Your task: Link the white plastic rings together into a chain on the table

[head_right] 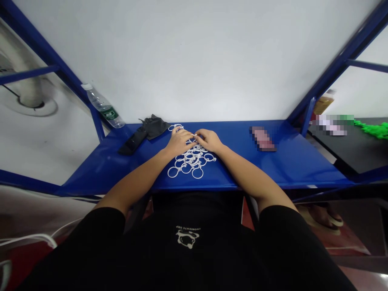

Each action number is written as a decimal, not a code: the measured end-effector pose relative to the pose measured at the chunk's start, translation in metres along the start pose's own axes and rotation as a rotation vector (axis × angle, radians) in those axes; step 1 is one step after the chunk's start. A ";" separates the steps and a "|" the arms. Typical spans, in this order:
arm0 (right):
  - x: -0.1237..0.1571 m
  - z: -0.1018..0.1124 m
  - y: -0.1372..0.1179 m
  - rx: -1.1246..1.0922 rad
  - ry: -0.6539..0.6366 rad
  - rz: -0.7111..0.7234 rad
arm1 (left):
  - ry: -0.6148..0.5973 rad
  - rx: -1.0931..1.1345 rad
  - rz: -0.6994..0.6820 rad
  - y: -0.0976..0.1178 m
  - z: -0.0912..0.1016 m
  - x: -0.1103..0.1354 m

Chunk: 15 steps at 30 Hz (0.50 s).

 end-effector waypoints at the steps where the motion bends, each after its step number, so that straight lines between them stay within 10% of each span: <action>1: 0.000 0.000 0.000 0.000 0.008 -0.001 | -0.001 -0.001 -0.010 0.000 0.000 0.000; 15: -0.001 0.002 0.001 0.019 0.045 -0.022 | -0.034 0.029 -0.055 0.004 -0.001 0.001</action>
Point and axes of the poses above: each hand's wrist, its own x-axis away from the middle knuckle, its own z-axis out of the back of the hand, y = z × x, the point moved 3 cm from there along -x, towards the middle knuckle, and after that the axes turned 14 degrees about -x, right-handed, at the moved point
